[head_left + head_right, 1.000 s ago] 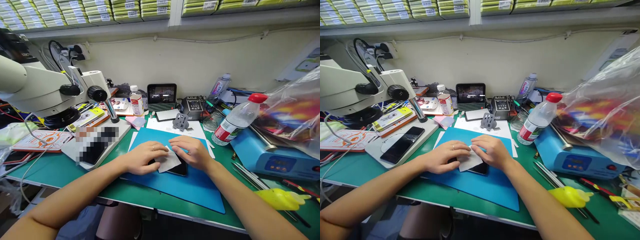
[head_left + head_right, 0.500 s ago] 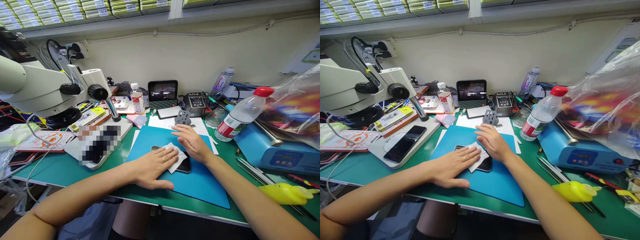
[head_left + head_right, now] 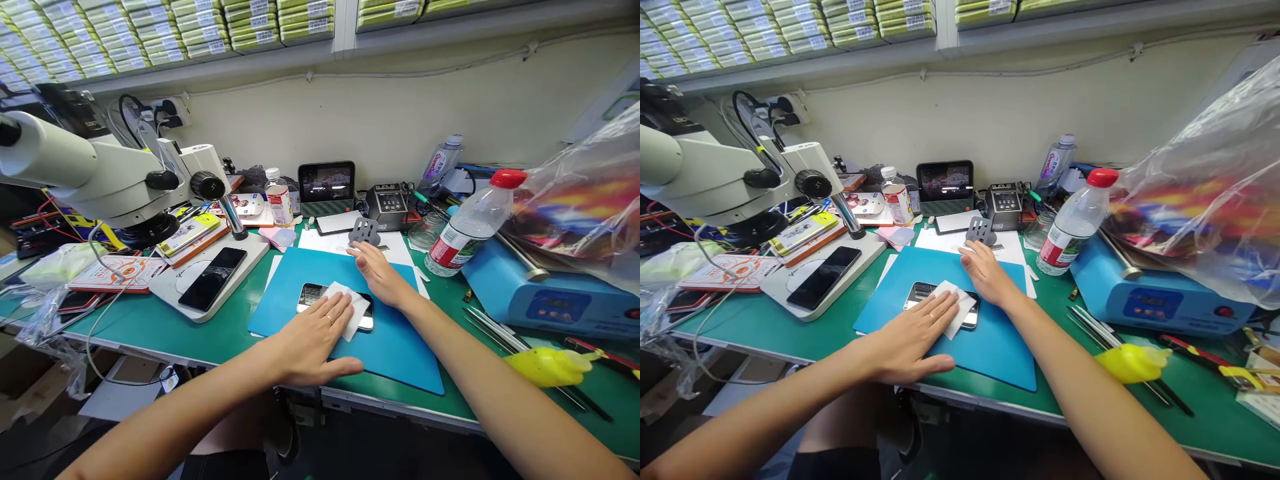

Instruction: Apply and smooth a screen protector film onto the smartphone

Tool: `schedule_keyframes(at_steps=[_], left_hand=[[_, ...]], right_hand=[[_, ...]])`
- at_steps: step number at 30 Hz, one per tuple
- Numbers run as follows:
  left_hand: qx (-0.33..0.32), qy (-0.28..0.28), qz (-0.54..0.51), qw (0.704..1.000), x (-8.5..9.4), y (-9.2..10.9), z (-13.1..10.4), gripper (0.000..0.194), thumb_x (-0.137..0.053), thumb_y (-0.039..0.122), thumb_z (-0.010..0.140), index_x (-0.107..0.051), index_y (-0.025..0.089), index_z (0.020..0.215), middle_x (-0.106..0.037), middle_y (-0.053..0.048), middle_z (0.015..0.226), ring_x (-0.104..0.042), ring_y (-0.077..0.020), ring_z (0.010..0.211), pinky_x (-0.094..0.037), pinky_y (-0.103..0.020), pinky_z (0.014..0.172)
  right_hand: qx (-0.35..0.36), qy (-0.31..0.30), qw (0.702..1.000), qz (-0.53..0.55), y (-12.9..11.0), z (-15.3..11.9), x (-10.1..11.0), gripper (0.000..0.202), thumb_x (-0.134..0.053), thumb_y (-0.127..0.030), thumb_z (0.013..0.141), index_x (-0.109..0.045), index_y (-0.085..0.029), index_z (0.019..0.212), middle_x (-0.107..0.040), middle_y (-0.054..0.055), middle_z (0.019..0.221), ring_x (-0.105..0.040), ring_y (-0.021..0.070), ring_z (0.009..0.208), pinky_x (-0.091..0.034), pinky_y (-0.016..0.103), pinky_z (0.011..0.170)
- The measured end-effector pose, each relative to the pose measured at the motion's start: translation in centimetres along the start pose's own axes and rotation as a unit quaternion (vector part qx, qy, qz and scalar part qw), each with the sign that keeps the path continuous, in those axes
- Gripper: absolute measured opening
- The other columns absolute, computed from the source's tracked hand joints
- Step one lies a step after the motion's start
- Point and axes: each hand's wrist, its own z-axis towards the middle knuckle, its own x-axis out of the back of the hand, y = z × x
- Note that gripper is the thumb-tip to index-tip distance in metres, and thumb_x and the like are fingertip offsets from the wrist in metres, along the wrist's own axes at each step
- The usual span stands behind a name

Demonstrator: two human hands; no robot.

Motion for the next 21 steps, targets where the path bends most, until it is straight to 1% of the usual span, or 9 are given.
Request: schedule_keyframes(at_steps=[2, 3, 6, 8, 10, 12, 15, 18, 21], left_hand=[[0.037, 0.012, 0.006, 0.999, -0.5, 0.5, -0.4, 0.091, -0.024, 0.072, 0.099, -0.026, 0.004, 0.158, -0.015, -0.019, 0.167, -0.011, -0.0299, 0.157, -0.016, -0.045, 0.129], [0.054, 0.017, 0.006, 0.998, -0.7, 0.8, -0.1, 0.093, -0.023, 0.073, 0.098, -0.026, 0.003, 0.158, -0.015, -0.02, 0.167, -0.011, -0.0313, 0.157, -0.017, -0.046, 0.129], [0.09, 0.032, 0.005, 0.995, -1.3, 2.0, 2.2, 0.1, -0.019, 0.077, 0.096, -0.027, -0.002, 0.157, -0.016, -0.024, 0.166, -0.011, -0.0346, 0.157, -0.015, -0.048, 0.129], [0.106, 0.041, 0.002, 0.994, -1.5, 2.7, 3.7, 0.099, -0.018, 0.076, 0.096, -0.027, -0.003, 0.156, -0.019, -0.024, 0.166, -0.012, -0.035, 0.157, -0.015, -0.048, 0.129], [0.113, 0.051, 0.001, 0.992, -1.6, 3.1, 4.2, 0.098, -0.018, 0.075, 0.097, -0.027, -0.002, 0.156, -0.02, -0.024, 0.166, -0.013, -0.0351, 0.157, -0.015, -0.048, 0.129], [0.114, 0.056, 0.001, 0.992, -1.6, 3.0, 3.4, 0.096, -0.018, 0.074, 0.098, -0.027, -0.001, 0.156, -0.019, -0.023, 0.166, -0.013, -0.0347, 0.157, -0.016, -0.048, 0.128], [0.12, 0.057, 0.002, 0.991, -1.6, 1.9, 0.9, 0.092, -0.019, 0.071, 0.099, -0.028, 0.0, 0.157, -0.019, -0.022, 0.166, -0.014, -0.0333, 0.157, -0.02, -0.048, 0.128], [0.152, 0.069, 0.021, 0.986, -1.5, 0.3, -1.1, 0.085, -0.022, 0.068, 0.101, -0.03, 0.003, 0.157, -0.021, -0.021, 0.166, -0.017, -0.0325, 0.156, -0.024, -0.05, 0.126], [0.187, 0.074, 0.033, 0.979, -1.6, -0.3, -1.2, 0.086, -0.022, 0.067, 0.102, -0.03, 0.001, 0.156, -0.02, -0.024, 0.165, -0.016, -0.0343, 0.156, -0.024, -0.053, 0.126]], right_hand=[[-0.011, -0.006, 1.0, 0.001, 0.2, 0.0, -0.2, 0.083, -0.015, -0.074, 0.096, -0.06, -0.021, 0.142, -0.045, 0.015, 0.159, -0.029, 0.0332, 0.153, -0.027, 0.062, 0.122], [-0.013, -0.007, 1.0, 0.001, 0.2, 0.0, -0.3, 0.082, -0.016, -0.074, 0.096, -0.059, -0.022, 0.142, -0.044, 0.014, 0.159, -0.028, 0.0332, 0.154, -0.026, 0.062, 0.122], [-0.024, -0.01, 1.0, -0.002, 0.2, 0.1, -0.2, 0.083, -0.016, -0.075, 0.095, -0.058, -0.022, 0.143, -0.045, 0.014, 0.159, -0.024, 0.0343, 0.155, -0.023, 0.064, 0.123], [-0.034, -0.013, 0.999, -0.005, 0.0, 0.0, -0.1, 0.085, -0.014, -0.075, 0.095, -0.059, -0.02, 0.142, -0.046, 0.015, 0.158, -0.023, 0.0352, 0.155, -0.023, 0.065, 0.123], [-0.043, -0.017, 0.999, -0.009, 0.0, 0.0, 0.0, 0.087, -0.012, -0.076, 0.095, -0.059, -0.02, 0.143, -0.046, 0.015, 0.158, -0.024, 0.0352, 0.155, -0.023, 0.065, 0.123], [-0.048, -0.022, 0.999, -0.012, 0.0, 0.0, 0.0, 0.092, -0.01, -0.078, 0.093, -0.058, -0.017, 0.143, -0.045, 0.018, 0.158, -0.024, 0.0364, 0.154, -0.023, 0.064, 0.123], [-0.05, -0.028, 0.998, -0.015, 0.0, 0.0, -0.1, 0.101, -0.013, -0.083, 0.089, -0.06, -0.011, 0.14, -0.045, 0.024, 0.156, -0.026, 0.0402, 0.153, -0.023, 0.064, 0.123], [-0.049, -0.023, 0.998, -0.014, -0.1, 0.0, -0.1, 0.094, -0.017, -0.083, 0.089, -0.061, -0.016, 0.14, -0.048, 0.02, 0.156, -0.028, 0.0386, 0.152, -0.026, 0.064, 0.122], [-0.05, -0.005, 0.999, -0.008, -0.3, -0.1, 0.1, 0.084, -0.019, -0.078, 0.094, -0.059, -0.022, 0.142, -0.046, 0.014, 0.159, -0.026, 0.0352, 0.154, -0.025, 0.062, 0.123]])
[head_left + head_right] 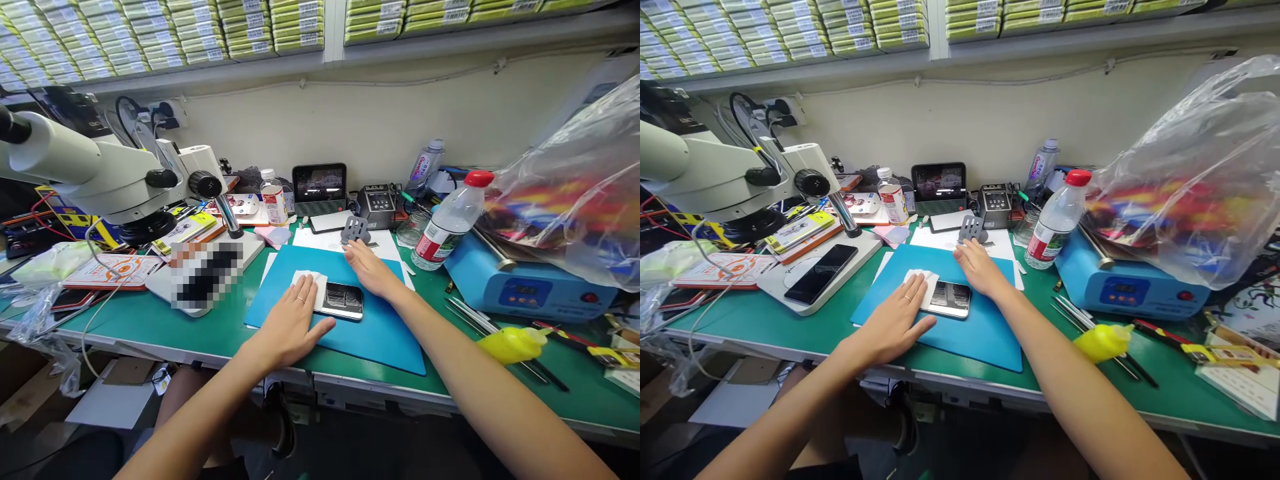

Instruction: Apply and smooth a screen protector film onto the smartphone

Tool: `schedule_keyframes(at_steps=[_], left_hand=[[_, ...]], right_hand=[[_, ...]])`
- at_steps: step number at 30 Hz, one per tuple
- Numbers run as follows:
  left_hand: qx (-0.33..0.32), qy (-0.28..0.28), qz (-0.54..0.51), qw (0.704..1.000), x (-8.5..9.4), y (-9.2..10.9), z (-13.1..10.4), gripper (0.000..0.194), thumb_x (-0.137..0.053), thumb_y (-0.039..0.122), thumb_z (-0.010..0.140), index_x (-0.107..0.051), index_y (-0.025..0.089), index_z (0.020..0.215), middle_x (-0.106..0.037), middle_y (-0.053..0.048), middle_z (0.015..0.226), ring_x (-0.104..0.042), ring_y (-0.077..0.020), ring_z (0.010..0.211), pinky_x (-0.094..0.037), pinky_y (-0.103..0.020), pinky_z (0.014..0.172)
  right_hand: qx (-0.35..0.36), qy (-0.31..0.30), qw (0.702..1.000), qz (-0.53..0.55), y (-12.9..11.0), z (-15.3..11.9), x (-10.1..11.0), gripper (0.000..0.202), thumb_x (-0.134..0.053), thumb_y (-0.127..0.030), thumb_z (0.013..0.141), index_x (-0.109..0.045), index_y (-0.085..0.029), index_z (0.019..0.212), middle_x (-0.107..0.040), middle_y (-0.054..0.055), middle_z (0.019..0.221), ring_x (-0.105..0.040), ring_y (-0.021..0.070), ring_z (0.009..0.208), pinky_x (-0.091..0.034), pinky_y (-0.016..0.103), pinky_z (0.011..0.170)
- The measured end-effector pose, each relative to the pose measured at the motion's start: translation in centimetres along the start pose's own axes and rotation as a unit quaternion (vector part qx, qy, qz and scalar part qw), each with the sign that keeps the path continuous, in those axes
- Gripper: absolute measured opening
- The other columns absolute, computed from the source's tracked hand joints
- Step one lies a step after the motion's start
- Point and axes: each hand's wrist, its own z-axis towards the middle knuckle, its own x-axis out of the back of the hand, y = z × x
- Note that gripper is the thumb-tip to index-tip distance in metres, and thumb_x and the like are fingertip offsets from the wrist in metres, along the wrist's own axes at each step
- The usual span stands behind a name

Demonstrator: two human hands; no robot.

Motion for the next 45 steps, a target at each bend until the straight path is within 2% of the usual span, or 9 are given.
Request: schedule_keyframes(at_steps=[3, 8, 11, 16, 22, 25, 32, 41, 45], left_hand=[[0.023, 0.006, -0.005, 1.0, -0.5, 1.9, 1.0, 0.095, -0.022, 0.071, 0.099, -0.029, -0.005, 0.155, -0.019, -0.028, 0.164, -0.014, -0.0378, 0.156, -0.019, -0.056, 0.126], [-0.028, 0.009, -0.052, 0.998, -1.6, 6.6, 3.0, 0.1, -0.02, 0.076, 0.096, -0.029, -0.004, 0.155, -0.021, -0.026, 0.164, -0.015, -0.0369, 0.156, -0.019, -0.055, 0.127], [-0.04, 0.011, -0.059, 0.997, -1.9, 7.7, 3.2, 0.099, -0.018, 0.075, 0.096, -0.028, -0.003, 0.156, -0.02, -0.025, 0.165, -0.015, -0.0363, 0.156, -0.019, -0.053, 0.127], [-0.054, 0.001, -0.053, 0.997, -1.7, 6.1, 1.0, 0.092, -0.016, 0.071, 0.099, -0.027, 0.0, 0.157, -0.019, -0.022, 0.166, -0.014, -0.0344, 0.157, -0.02, -0.051, 0.128], [-0.008, 0.038, 0.007, 0.999, -1.4, 1.8, -2.4, 0.081, -0.028, 0.065, 0.102, -0.027, 0.005, 0.158, -0.023, -0.022, 0.165, -0.02, -0.0336, 0.156, -0.028, -0.054, 0.125], [0.014, 0.06, 0.029, 0.998, -1.8, 0.6, -3.3, 0.08, -0.032, 0.062, 0.102, -0.022, 0.006, 0.159, -0.023, -0.024, 0.165, -0.02, -0.0344, 0.155, -0.029, -0.056, 0.123], [0.064, 0.049, 0.061, 0.995, -2.2, 0.4, -4.2, 0.08, -0.03, 0.06, 0.103, -0.025, 0.003, 0.158, -0.021, -0.022, 0.166, -0.015, -0.0348, 0.156, -0.031, -0.054, 0.124], [0.052, 0.048, 0.081, 0.994, -1.4, 0.3, -4.8, 0.076, -0.029, 0.057, 0.105, -0.028, 0.002, 0.157, -0.026, -0.021, 0.164, -0.022, -0.0325, 0.155, -0.035, -0.052, 0.122], [0.057, 0.033, 0.079, 0.995, -1.2, 0.2, -4.2, 0.073, -0.022, 0.055, 0.106, -0.031, 0.002, 0.156, -0.027, -0.02, 0.164, -0.025, -0.0323, 0.154, -0.035, -0.051, 0.122]], right_hand=[[-0.004, 0.015, 1.0, 0.007, 0.0, 0.1, 0.1, 0.084, -0.019, -0.076, 0.095, -0.059, -0.019, 0.143, -0.044, 0.016, 0.159, -0.024, 0.0355, 0.154, -0.023, 0.061, 0.124], [-0.009, 0.026, 1.0, 0.015, 0.4, 0.3, -0.1, 0.08, -0.022, -0.076, 0.095, -0.061, -0.022, 0.14, -0.047, 0.014, 0.158, -0.024, 0.0357, 0.154, -0.023, 0.063, 0.123], [-0.017, 0.026, 0.999, 0.015, 0.4, 0.3, 0.0, 0.081, -0.022, -0.076, 0.095, -0.059, -0.022, 0.142, -0.044, 0.014, 0.16, -0.022, 0.0347, 0.155, -0.021, 0.061, 0.124], [-0.032, 0.016, 0.999, 0.017, 0.2, 0.2, 0.2, 0.088, -0.02, -0.078, 0.094, -0.057, -0.016, 0.144, -0.039, 0.018, 0.162, -0.017, 0.0372, 0.156, -0.018, 0.063, 0.124], [-0.032, 0.012, 0.999, 0.03, 0.1, 0.0, 0.1, 0.081, -0.024, -0.077, 0.094, -0.057, -0.022, 0.144, -0.039, 0.014, 0.163, -0.017, 0.0375, 0.156, -0.018, 0.065, 0.124], [-0.03, 0.01, 0.999, 0.033, 0.0, -0.1, 0.2, 0.079, -0.025, -0.076, 0.095, -0.057, -0.023, 0.144, -0.04, 0.013, 0.162, -0.017, 0.0375, 0.156, -0.019, 0.067, 0.123], [-0.037, -0.002, 0.999, 0.024, -0.6, -0.3, 0.2, 0.086, -0.021, -0.077, 0.094, -0.053, -0.017, 0.147, -0.036, 0.016, 0.164, -0.014, 0.0386, 0.156, -0.02, 0.065, 0.124], [-0.036, -0.013, 0.999, 0.013, -0.7, -0.3, 0.1, 0.089, -0.017, -0.079, 0.092, -0.052, -0.02, 0.149, -0.036, 0.015, 0.164, -0.013, 0.0393, 0.156, -0.021, 0.065, 0.123], [-0.039, -0.019, 0.999, 0.008, -0.8, -0.2, 0.1, 0.09, -0.016, -0.079, 0.092, -0.051, -0.019, 0.149, -0.035, 0.015, 0.165, -0.013, 0.0387, 0.156, -0.02, 0.063, 0.124]])
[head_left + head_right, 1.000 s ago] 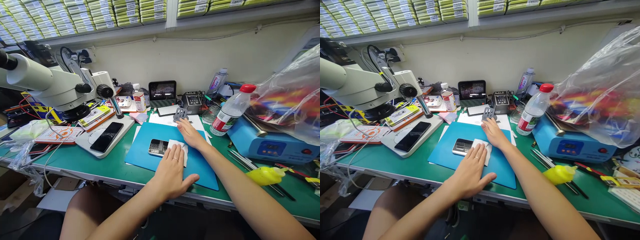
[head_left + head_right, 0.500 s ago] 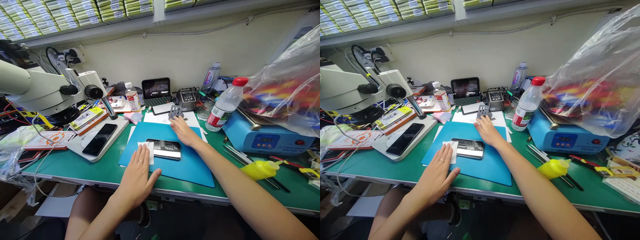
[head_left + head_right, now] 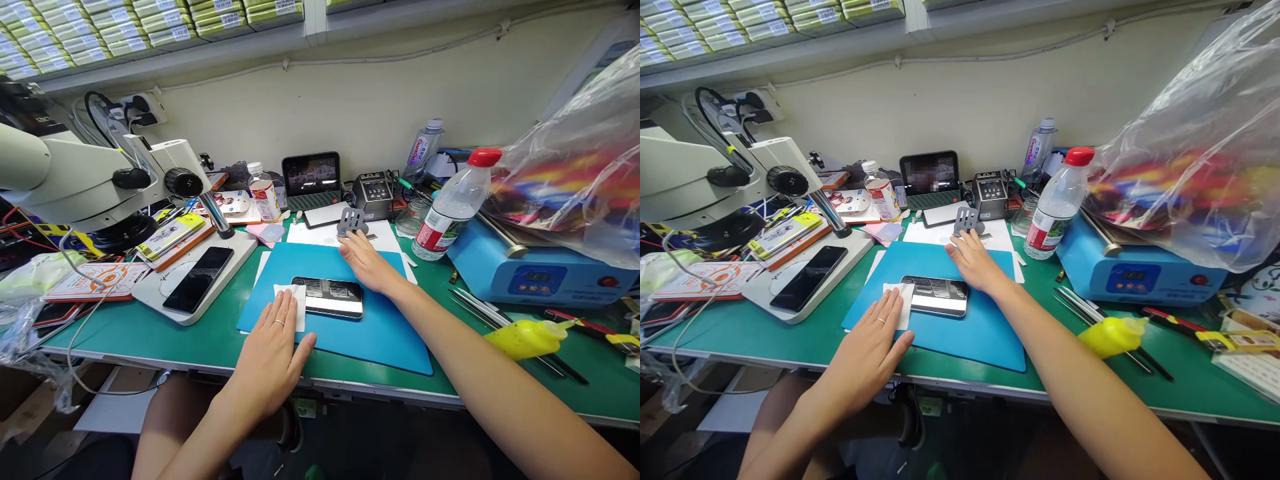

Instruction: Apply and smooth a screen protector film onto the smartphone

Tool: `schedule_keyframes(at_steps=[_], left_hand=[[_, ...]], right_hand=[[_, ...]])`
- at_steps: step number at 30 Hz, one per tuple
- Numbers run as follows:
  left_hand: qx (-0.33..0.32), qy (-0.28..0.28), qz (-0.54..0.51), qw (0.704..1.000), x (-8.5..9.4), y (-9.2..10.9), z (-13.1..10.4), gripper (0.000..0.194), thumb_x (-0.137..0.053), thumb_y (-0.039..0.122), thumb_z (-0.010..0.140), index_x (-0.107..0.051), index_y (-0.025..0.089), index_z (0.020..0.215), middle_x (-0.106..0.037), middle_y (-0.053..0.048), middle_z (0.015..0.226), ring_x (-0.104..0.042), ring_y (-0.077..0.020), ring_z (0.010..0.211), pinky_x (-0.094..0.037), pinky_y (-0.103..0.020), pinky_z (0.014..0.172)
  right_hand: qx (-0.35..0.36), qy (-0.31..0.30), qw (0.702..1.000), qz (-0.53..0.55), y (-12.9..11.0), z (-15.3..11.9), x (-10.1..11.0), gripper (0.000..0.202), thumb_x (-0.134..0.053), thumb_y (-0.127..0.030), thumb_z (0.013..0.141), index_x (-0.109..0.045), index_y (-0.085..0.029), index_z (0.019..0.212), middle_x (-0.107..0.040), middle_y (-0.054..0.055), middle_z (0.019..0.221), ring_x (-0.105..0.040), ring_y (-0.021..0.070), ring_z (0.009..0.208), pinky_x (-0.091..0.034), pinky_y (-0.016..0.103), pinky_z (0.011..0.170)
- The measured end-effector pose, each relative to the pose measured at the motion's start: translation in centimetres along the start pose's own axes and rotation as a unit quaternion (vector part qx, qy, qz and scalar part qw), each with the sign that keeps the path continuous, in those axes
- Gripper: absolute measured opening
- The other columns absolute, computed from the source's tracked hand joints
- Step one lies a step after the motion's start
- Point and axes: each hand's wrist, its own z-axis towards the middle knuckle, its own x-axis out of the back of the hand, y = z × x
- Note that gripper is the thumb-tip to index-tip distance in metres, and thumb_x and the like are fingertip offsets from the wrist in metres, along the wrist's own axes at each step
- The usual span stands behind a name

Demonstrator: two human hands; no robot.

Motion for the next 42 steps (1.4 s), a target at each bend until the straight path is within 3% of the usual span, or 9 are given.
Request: schedule_keyframes(at_steps=[14, 26, 30, 35, 42], left_hand=[[0.049, -0.019, -0.009, 0.999, 0.1, 0.9, 5.9, 0.072, -0.027, 0.049, 0.106, -0.031, -0.004, 0.155, -0.026, -0.024, 0.163, -0.023, -0.0342, 0.154, -0.031, -0.052, 0.124], [-0.018, -0.012, -0.037, 0.999, -0.1, 7.5, 6.2, 0.079, -0.023, 0.056, 0.105, -0.032, -0.005, 0.155, -0.025, -0.025, 0.163, -0.023, -0.0357, 0.154, -0.028, -0.05, 0.125], [-0.034, 0.006, -0.038, 0.999, -0.5, 8.6, 5.8, 0.079, -0.023, 0.056, 0.105, -0.032, -0.004, 0.155, -0.027, -0.025, 0.162, -0.025, -0.0361, 0.153, -0.03, -0.05, 0.125], [-0.063, 0.015, -0.052, 0.997, -0.5, 7.5, 4.8, 0.082, -0.023, 0.061, 0.104, -0.034, -0.003, 0.154, -0.026, -0.024, 0.163, -0.024, -0.036, 0.154, -0.029, -0.05, 0.125], [-0.033, -0.014, -0.032, 0.999, 0.0, 2.8, 4.1, 0.078, -0.024, 0.058, 0.105, -0.031, -0.001, 0.156, -0.023, -0.022, 0.165, -0.023, -0.0352, 0.154, -0.03, -0.053, 0.124]], right_hand=[[-0.017, -0.015, 1.0, -0.022, -0.3, 0.1, 0.1, 0.096, -0.009, -0.079, 0.091, -0.046, -0.016, 0.153, -0.029, 0.015, 0.167, -0.009, 0.0347, 0.157, -0.017, 0.057, 0.126], [0.003, -0.013, 0.999, -0.034, 0.8, 0.7, -0.6, 0.089, -0.017, -0.077, 0.094, -0.048, -0.015, 0.151, -0.031, 0.017, 0.166, -0.012, 0.0373, 0.157, -0.018, 0.062, 0.125], [0.009, -0.011, 0.999, -0.036, 0.9, 0.6, -0.6, 0.091, -0.014, -0.078, 0.094, -0.049, -0.015, 0.15, -0.033, 0.018, 0.165, -0.014, 0.0373, 0.156, -0.019, 0.062, 0.124], [0.006, -0.013, 0.999, -0.04, 0.8, 0.4, -0.3, 0.089, -0.017, -0.077, 0.094, -0.048, -0.015, 0.151, -0.031, 0.017, 0.166, -0.013, 0.0366, 0.157, -0.019, 0.061, 0.124], [0.065, -0.062, 0.994, -0.063, -0.3, -0.2, 0.1, 0.087, -0.038, -0.075, 0.093, -0.045, -0.013, 0.153, -0.027, 0.017, 0.167, -0.013, 0.035, 0.157, -0.02, 0.055, 0.126]])
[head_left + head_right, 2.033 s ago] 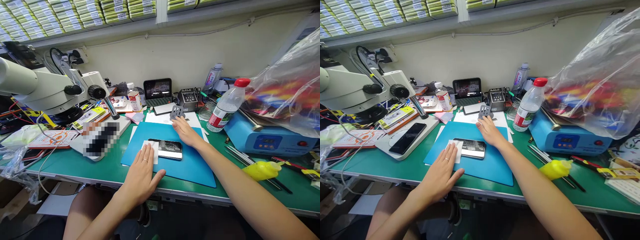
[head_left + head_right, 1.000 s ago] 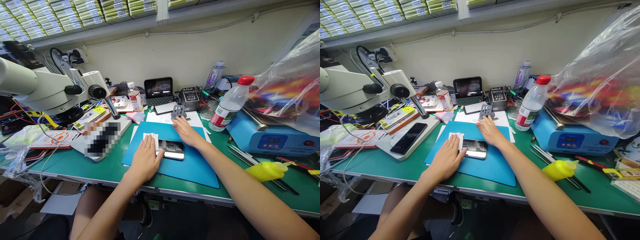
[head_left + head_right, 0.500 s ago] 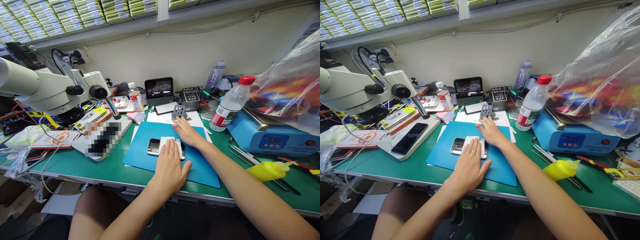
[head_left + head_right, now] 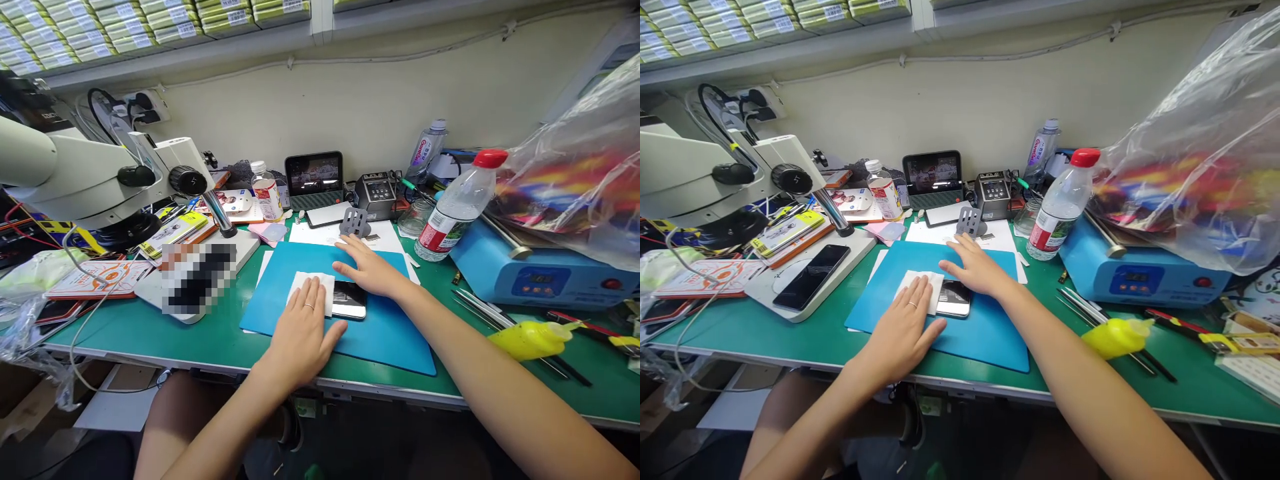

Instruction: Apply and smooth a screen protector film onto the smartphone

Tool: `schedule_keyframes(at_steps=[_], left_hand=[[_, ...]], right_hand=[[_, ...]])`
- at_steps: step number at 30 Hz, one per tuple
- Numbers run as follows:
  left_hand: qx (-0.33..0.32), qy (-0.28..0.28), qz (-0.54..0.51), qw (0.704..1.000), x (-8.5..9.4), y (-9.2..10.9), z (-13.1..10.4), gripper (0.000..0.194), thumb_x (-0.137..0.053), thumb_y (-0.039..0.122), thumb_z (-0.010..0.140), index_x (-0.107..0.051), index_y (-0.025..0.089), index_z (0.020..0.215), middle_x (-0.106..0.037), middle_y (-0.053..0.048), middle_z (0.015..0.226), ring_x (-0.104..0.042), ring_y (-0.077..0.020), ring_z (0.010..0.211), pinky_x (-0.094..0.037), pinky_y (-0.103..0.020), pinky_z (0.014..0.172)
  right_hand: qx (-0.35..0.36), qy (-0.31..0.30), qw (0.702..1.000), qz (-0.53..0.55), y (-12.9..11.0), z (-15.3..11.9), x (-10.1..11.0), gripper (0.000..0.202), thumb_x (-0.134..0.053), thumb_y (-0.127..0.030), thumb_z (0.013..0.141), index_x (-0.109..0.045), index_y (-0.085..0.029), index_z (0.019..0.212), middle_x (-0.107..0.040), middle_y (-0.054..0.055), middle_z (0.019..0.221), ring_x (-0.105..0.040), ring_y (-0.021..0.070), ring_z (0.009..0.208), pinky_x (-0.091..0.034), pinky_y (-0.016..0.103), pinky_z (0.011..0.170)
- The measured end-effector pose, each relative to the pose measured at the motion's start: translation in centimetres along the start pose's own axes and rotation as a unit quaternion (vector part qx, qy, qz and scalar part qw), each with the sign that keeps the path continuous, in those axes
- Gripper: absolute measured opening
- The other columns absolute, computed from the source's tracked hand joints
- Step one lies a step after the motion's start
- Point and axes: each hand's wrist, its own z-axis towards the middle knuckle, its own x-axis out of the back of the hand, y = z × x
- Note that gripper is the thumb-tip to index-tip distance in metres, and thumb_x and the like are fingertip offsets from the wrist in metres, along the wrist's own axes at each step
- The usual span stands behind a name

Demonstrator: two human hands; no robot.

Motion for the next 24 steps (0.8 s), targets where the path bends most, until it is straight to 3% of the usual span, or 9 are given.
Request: schedule_keyframes(at_steps=[3, 7, 11, 17, 24], left_hand=[[0.019, -0.001, 0.014, 1.0, 0.0, -1.3, -0.2, 0.078, -0.023, 0.057, 0.105, -0.029, -0.001, 0.156, -0.023, -0.022, 0.165, -0.023, -0.0348, 0.154, -0.032, -0.052, 0.123], [0.045, 0.022, 0.029, 0.998, -0.3, -1.4, -0.4, 0.075, -0.022, 0.055, 0.106, -0.035, -0.001, 0.154, -0.03, -0.024, 0.162, -0.026, -0.0346, 0.153, -0.032, -0.054, 0.123], [0.057, 0.025, 0.024, 0.998, -0.3, -0.6, 0.3, 0.078, -0.02, 0.056, 0.105, -0.034, -0.005, 0.153, -0.028, -0.027, 0.162, -0.025, -0.0368, 0.153, -0.031, -0.054, 0.123], [0.015, 0.018, -0.025, 0.999, 0.1, 0.4, 1.9, 0.082, -0.022, 0.064, 0.103, -0.033, 0.001, 0.155, -0.029, -0.023, 0.163, -0.022, -0.0358, 0.155, -0.025, -0.054, 0.125], [-0.012, -0.001, -0.02, 1.0, 0.6, -2.4, -0.8, 0.077, -0.019, 0.061, 0.104, -0.031, 0.005, 0.157, -0.024, -0.018, 0.166, -0.021, -0.0304, 0.156, -0.028, -0.05, 0.125]], right_hand=[[0.054, -0.04, 0.998, 0.005, -0.6, -0.3, 0.2, 0.086, -0.045, -0.074, 0.092, -0.044, -0.015, 0.154, -0.024, 0.015, 0.169, -0.014, 0.0336, 0.157, -0.02, 0.054, 0.126], [0.11, -0.088, 0.99, 0.016, -1.2, -0.8, 0.4, 0.089, -0.052, -0.074, 0.089, -0.04, -0.018, 0.157, -0.025, 0.013, 0.168, -0.014, 0.0319, 0.157, -0.022, 0.053, 0.126], [0.127, -0.129, 0.983, 0.018, -1.5, -1.1, 0.7, 0.097, -0.059, -0.074, 0.084, -0.036, -0.017, 0.158, -0.035, 0.017, 0.164, -0.031, 0.035, 0.152, -0.03, 0.054, 0.122], [0.144, -0.108, 0.983, 0.03, -1.7, -1.1, 0.9, 0.091, -0.07, -0.068, 0.08, -0.046, -0.02, 0.153, -0.051, 0.017, 0.154, -0.048, 0.0372, 0.141, -0.039, 0.054, 0.116], [0.157, -0.117, 0.981, 0.012, -1.5, -0.9, 0.9, 0.082, -0.069, -0.072, 0.077, -0.063, -0.017, 0.138, -0.053, 0.017, 0.152, -0.041, 0.0368, 0.146, -0.034, 0.051, 0.119]])
